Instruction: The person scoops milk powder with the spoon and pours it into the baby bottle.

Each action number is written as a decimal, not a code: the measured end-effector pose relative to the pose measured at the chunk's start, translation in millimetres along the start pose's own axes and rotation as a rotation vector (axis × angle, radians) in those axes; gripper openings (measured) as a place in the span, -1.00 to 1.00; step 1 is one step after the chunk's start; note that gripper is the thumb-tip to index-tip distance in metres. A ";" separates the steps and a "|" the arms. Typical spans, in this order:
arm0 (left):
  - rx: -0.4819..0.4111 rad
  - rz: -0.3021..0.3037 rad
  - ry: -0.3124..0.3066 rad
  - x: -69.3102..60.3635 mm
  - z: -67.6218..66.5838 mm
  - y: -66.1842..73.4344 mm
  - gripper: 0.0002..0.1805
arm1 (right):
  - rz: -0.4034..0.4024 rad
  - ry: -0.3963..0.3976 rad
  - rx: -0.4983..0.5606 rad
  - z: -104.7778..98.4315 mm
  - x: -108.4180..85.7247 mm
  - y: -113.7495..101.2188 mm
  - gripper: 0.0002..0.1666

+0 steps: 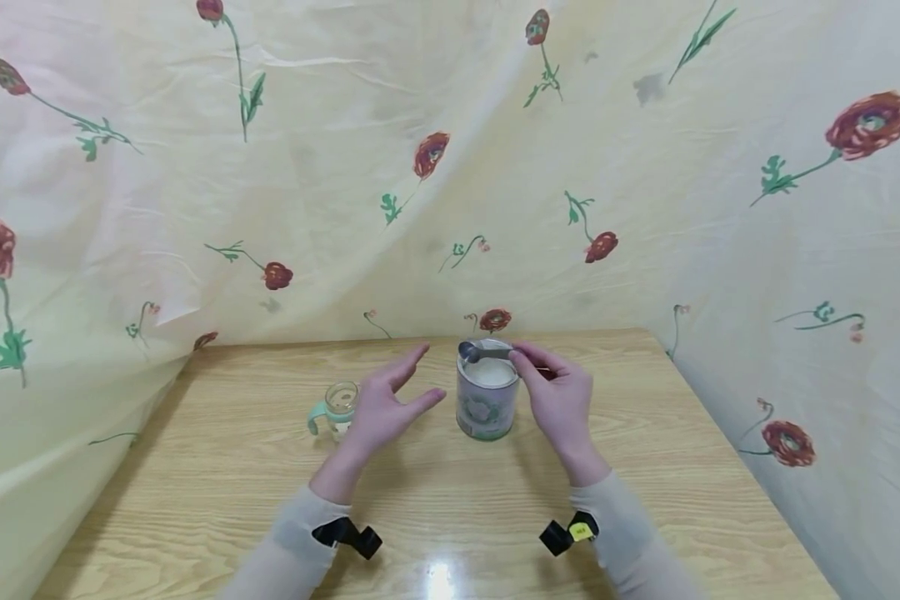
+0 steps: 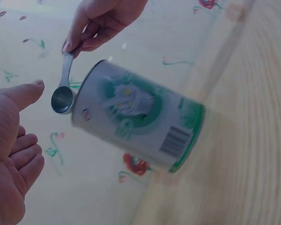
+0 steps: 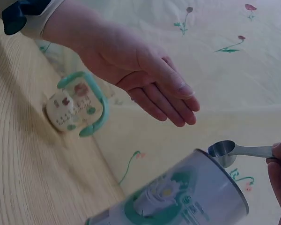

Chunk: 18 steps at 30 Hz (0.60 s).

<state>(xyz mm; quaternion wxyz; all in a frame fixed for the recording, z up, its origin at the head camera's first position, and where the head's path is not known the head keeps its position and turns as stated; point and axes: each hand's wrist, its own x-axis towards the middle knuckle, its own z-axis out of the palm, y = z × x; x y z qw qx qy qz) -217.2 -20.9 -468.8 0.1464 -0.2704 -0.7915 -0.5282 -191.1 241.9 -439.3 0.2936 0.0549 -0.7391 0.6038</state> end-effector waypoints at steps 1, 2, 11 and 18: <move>-0.004 -0.013 -0.011 0.3 3.2 -0.4 -0.16 | -0.025 0.000 -0.008 -1.8 0.4 0.4 -0.79; -0.014 -0.026 -0.022 0.5 6.3 -0.8 -0.15 | -0.054 -0.001 -0.014 -3.4 1.1 1.1 -0.81; -0.049 -0.121 -0.084 4.5 28.3 -4.5 -0.02 | -0.426 -0.050 -0.257 -14.3 8.4 10.3 -0.77; -0.086 -0.167 -0.083 5.2 39.5 -6.1 0.02 | -0.589 -0.128 -0.365 -20.2 10.5 13.5 -0.72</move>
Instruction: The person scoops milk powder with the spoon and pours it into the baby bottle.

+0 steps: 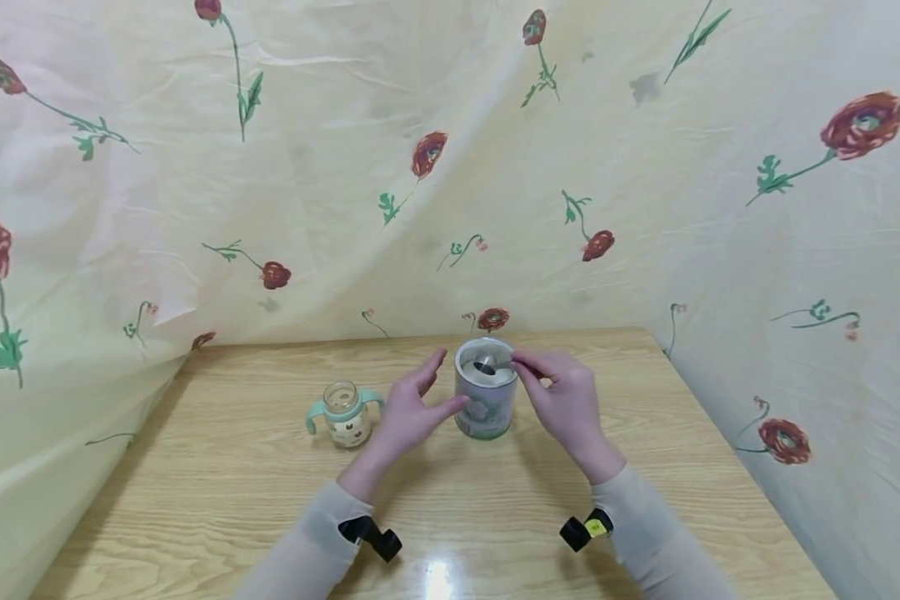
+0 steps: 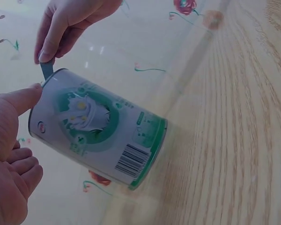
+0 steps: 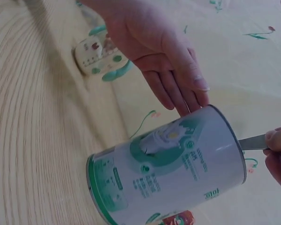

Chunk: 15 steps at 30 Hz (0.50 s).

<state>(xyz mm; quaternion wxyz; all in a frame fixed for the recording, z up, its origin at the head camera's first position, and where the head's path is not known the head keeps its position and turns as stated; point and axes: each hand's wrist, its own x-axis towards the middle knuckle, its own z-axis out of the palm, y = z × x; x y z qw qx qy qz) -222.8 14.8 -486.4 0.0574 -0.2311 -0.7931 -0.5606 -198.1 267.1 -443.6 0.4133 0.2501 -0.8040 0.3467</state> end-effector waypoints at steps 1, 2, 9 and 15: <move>-0.003 -0.004 0.001 0.5 1.0 -0.3 0.02 | -0.019 -0.011 -0.020 -0.5 0.2 0.7 -0.73; -0.001 -0.007 0.002 1.1 2.1 -1.1 0.02 | -0.039 -0.021 -0.043 -0.7 0.3 1.6 -0.73; 0.017 -0.018 -0.005 6.0 11.1 -3.8 0.06 | -0.209 -0.083 -0.169 -0.8 0.1 8.2 -0.69; -0.006 -0.034 0.004 10.2 16.9 -4.2 0.07 | -0.340 -0.181 -0.233 -2.1 5.3 10.5 -0.55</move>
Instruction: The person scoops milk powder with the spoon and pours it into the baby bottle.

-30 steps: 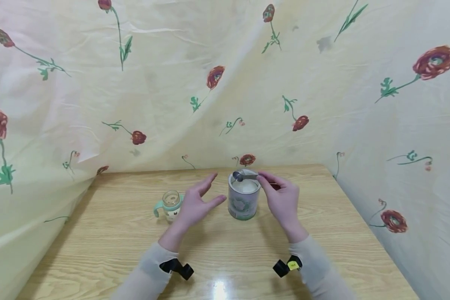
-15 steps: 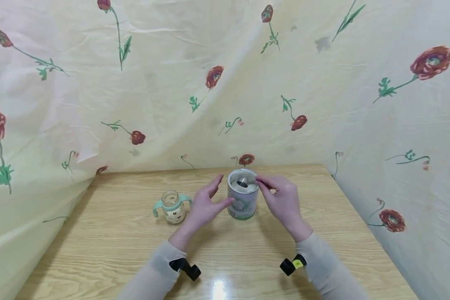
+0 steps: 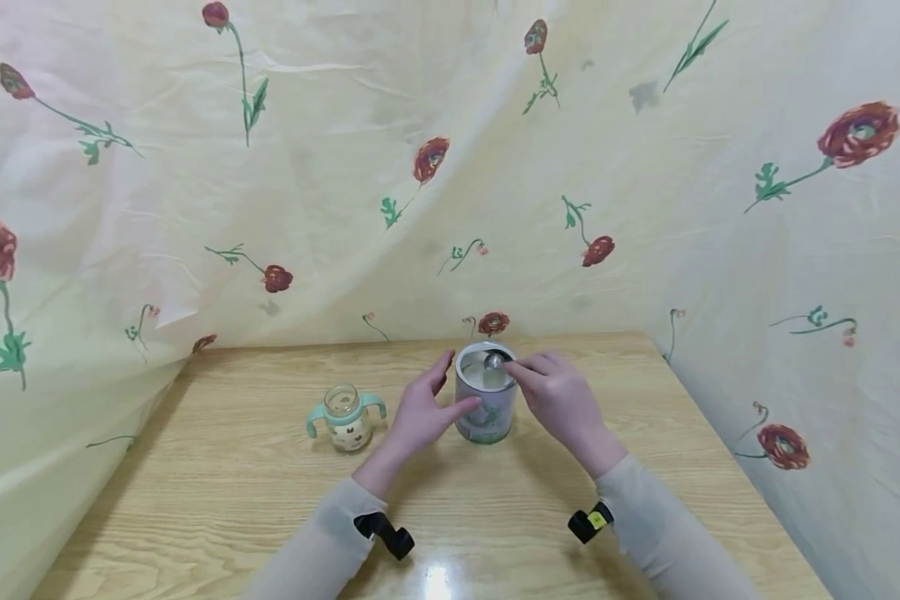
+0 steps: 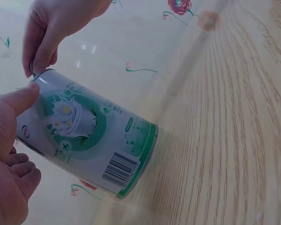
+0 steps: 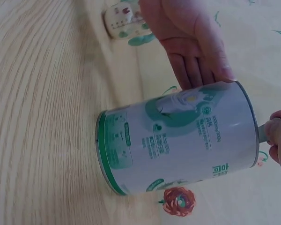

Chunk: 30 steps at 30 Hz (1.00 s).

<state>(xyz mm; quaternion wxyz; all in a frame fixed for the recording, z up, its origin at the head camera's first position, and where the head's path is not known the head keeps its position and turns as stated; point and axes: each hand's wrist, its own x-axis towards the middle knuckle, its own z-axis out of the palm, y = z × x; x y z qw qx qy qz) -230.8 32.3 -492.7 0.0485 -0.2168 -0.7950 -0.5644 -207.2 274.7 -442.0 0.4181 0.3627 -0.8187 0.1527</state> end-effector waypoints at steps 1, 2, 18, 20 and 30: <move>-0.001 -0.002 -0.001 0.8 1.0 -0.6 0.08 | -0.023 -0.010 -0.012 -0.3 0.4 0.6 -0.52; -0.002 -0.004 -0.002 1.5 1.9 -1.2 0.09 | -0.045 -0.019 -0.023 -0.6 0.7 1.4 -0.51; -0.079 -0.024 -0.001 9.6 11.3 0.1 0.14 | -0.189 -0.157 -0.118 -4.4 9.6 6.6 -0.46; -0.087 -0.029 -0.004 10.6 12.6 -0.8 0.14 | -0.176 -0.177 -0.112 -5.0 11.2 6.5 -0.46; -0.135 -0.027 0.009 12.3 13.6 -1.8 0.13 | -0.126 -0.264 -0.116 -5.9 21.1 3.5 -0.50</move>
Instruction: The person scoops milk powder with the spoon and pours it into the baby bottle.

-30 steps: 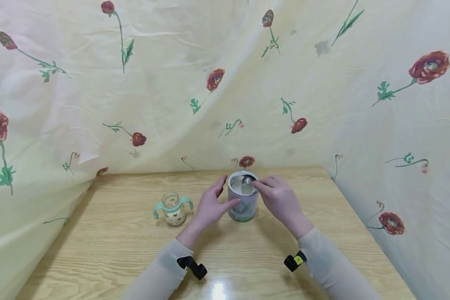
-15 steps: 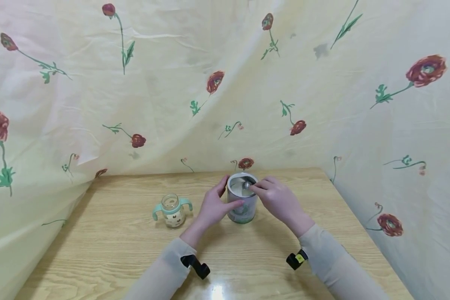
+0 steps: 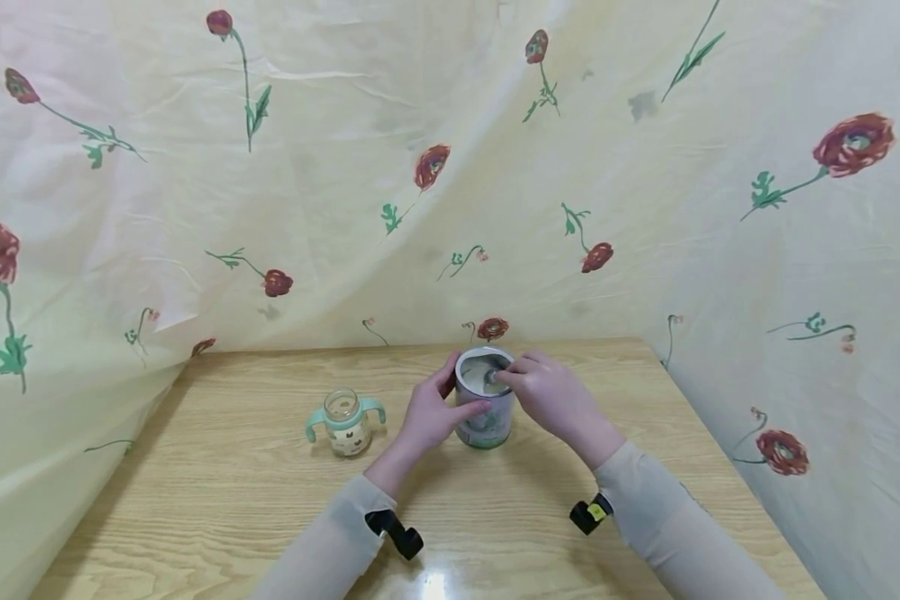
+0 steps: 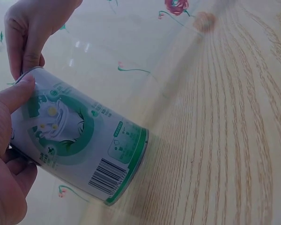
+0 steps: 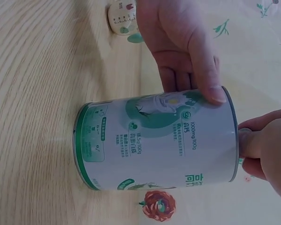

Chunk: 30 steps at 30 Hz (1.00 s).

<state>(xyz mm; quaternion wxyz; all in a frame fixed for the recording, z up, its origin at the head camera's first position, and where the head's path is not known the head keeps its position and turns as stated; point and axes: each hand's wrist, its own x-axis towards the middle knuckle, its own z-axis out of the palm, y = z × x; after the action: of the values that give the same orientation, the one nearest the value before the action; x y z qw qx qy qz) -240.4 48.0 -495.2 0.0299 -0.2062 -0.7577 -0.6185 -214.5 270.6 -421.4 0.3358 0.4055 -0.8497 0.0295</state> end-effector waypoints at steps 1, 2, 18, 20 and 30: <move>0.001 0.000 0.001 0.1 0.4 -0.1 0.13 | 0.001 -0.006 0.000 -0.1 0.7 -0.4 -0.51; 0.000 -0.001 0.006 0.2 0.9 0.0 0.13 | 0.004 -0.011 0.001 -0.2 1.1 -0.8 -0.52; -0.038 -0.013 0.033 -1.6 4.8 3.3 0.09 | 0.180 -0.227 0.112 -9.6 20.2 -8.2 -0.63; -0.041 -0.008 0.035 -1.6 4.9 3.7 0.08 | 0.205 -0.258 0.127 -11.4 24.1 -10.3 -0.65; -0.061 0.000 0.033 -3.2 5.7 2.6 0.07 | 0.313 -0.329 0.235 -13.8 33.3 -18.9 -0.74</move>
<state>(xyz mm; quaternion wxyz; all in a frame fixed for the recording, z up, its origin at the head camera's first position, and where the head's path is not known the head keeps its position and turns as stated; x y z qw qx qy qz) -235.3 52.9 -495.1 0.0363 -0.1969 -0.7379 -0.6446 -208.4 240.1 -395.2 0.1347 0.3045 -0.9361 0.1135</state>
